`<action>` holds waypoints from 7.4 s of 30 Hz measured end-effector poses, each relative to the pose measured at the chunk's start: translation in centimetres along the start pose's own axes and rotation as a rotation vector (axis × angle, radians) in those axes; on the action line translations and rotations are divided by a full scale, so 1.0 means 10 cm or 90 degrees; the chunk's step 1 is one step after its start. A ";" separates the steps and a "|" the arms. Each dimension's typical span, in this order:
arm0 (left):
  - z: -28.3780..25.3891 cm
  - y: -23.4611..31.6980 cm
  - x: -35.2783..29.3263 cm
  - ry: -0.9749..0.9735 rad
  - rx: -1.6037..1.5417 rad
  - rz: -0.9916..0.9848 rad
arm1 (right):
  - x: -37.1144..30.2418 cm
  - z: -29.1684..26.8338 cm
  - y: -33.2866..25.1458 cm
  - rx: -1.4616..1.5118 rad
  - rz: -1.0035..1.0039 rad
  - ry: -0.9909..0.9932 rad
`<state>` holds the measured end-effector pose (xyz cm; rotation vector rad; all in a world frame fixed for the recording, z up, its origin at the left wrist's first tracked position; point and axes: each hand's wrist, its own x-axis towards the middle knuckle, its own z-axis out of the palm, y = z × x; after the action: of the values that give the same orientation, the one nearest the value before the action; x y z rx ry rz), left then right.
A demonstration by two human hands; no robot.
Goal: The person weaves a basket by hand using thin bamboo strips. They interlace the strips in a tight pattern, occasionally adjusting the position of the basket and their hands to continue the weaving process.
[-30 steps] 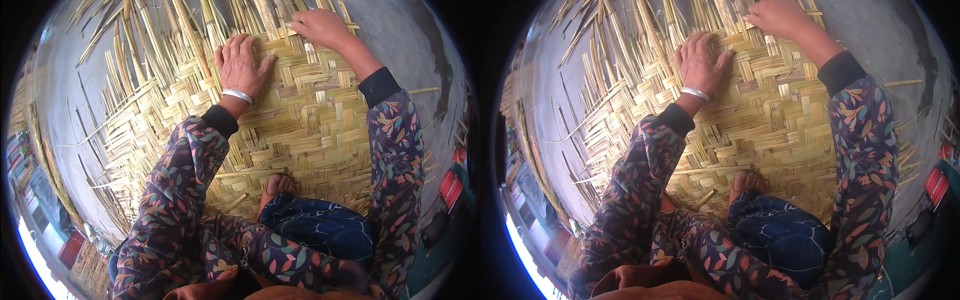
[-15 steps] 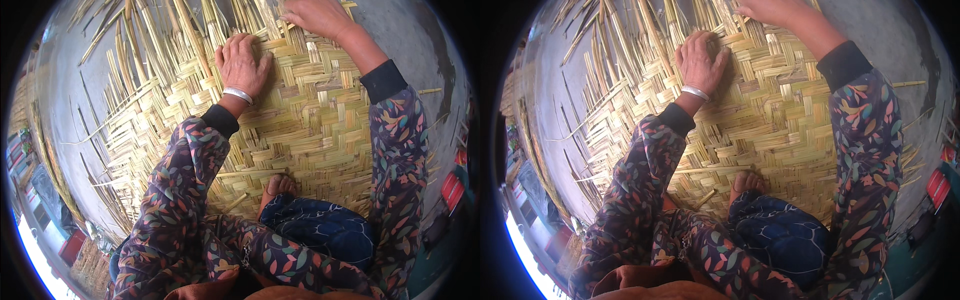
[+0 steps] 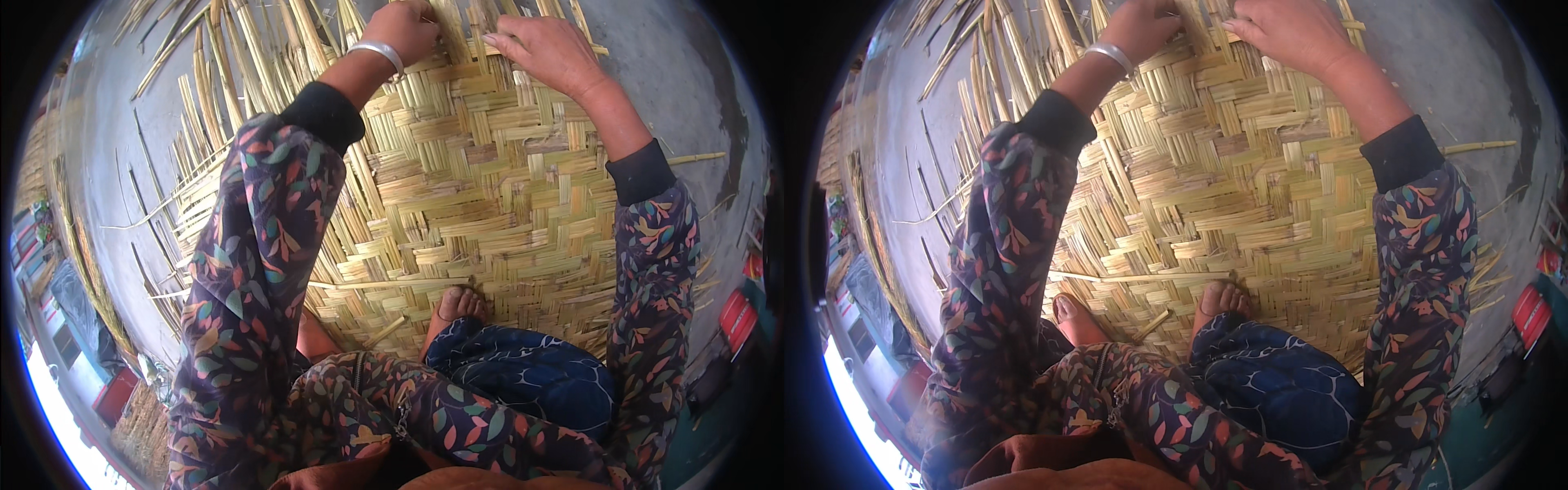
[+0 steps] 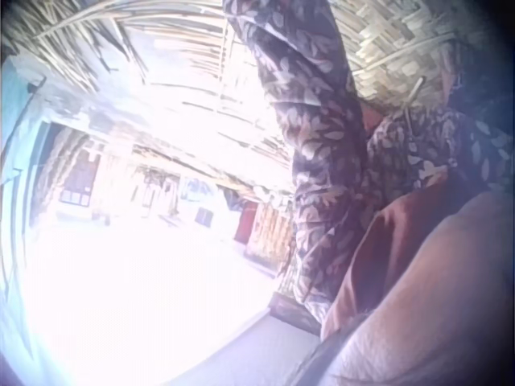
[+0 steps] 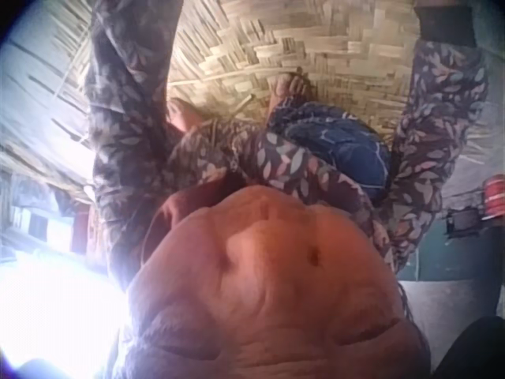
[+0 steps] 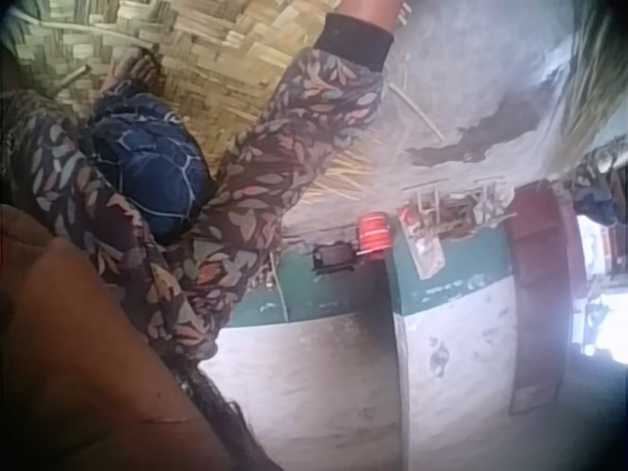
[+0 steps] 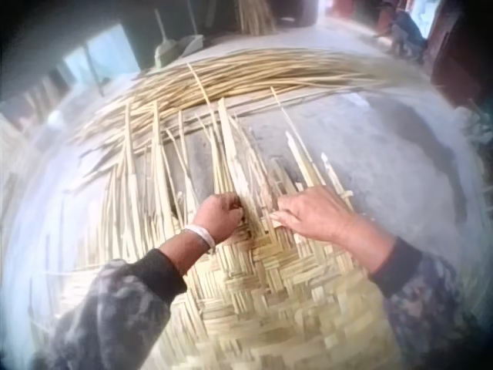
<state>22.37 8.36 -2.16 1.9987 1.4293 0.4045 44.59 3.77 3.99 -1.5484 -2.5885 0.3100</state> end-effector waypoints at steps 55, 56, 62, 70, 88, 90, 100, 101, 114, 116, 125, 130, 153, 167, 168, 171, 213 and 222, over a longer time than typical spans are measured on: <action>0.52 0.79 0.11 -0.118 0.061 0.099 | -0.42 -0.09 0.64 0.150 0.160 -0.084; 0.51 0.83 0.16 -0.122 0.092 0.071 | -0.44 -0.07 0.70 0.191 0.163 -0.074; 0.38 0.86 0.18 -0.148 0.147 0.029 | -0.38 -0.09 0.99 0.425 0.270 -0.001; 0.41 1.06 -0.02 0.048 0.065 0.003 | -0.08 0.19 1.31 0.941 0.365 0.050; 0.48 0.92 0.03 0.167 -0.160 -0.179 | 0.12 -0.08 1.04 1.244 0.282 -0.248; 0.48 0.87 0.09 0.113 -0.131 -0.180 | 0.10 -0.15 0.99 1.203 0.267 -0.228; 0.33 0.87 0.15 -0.106 0.090 0.067 | -0.01 -0.37 0.70 1.098 0.311 -0.189; 0.32 0.87 0.19 -0.105 0.119 0.096 | -0.01 -0.34 0.73 1.087 0.297 -0.178; 0.36 0.73 0.36 -0.128 0.196 0.190 | 0.08 -0.10 0.86 1.002 0.216 -0.192; 0.32 0.74 0.36 -0.154 0.213 0.184 | 0.09 -0.07 0.82 1.024 0.175 -0.195; 0.55 0.60 -0.09 0.260 0.068 0.175 | 0.13 0.15 0.98 0.754 0.153 -0.171; 0.70 0.60 -0.50 0.187 0.178 0.234 | 0.18 0.15 0.95 0.695 0.160 -0.148; 0.79 0.48 -0.67 0.116 0.360 0.272 | -0.03 0.17 -0.11 -0.099 0.091 0.110; -1.76 -1.25 -2.84 -0.170 0.322 0.051 | -0.15 0.49 -1.22 -0.153 -0.057 -0.157; -1.77 -1.38 -2.95 -0.113 0.228 -0.075 | -0.15 0.51 -1.26 -0.166 -0.054 -0.165; -1.68 -1.94 -3.15 0.083 -0.090 -0.257 | -0.10 0.41 -1.41 -0.205 -0.038 -0.213; -1.70 -3.01 -3.24 0.702 -1.030 -0.625 | -0.13 0.45 -1.77 -0.375 -0.006 -0.370; -1.92 -2.77 -3.47 0.695 -1.003 -0.553 | -0.12 0.46 -1.78 -0.343 -0.007 -0.356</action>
<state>-21.53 -12.02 -1.93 -0.2349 1.4412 1.6169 28.95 -6.01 3.64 -1.8087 -3.3221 0.0387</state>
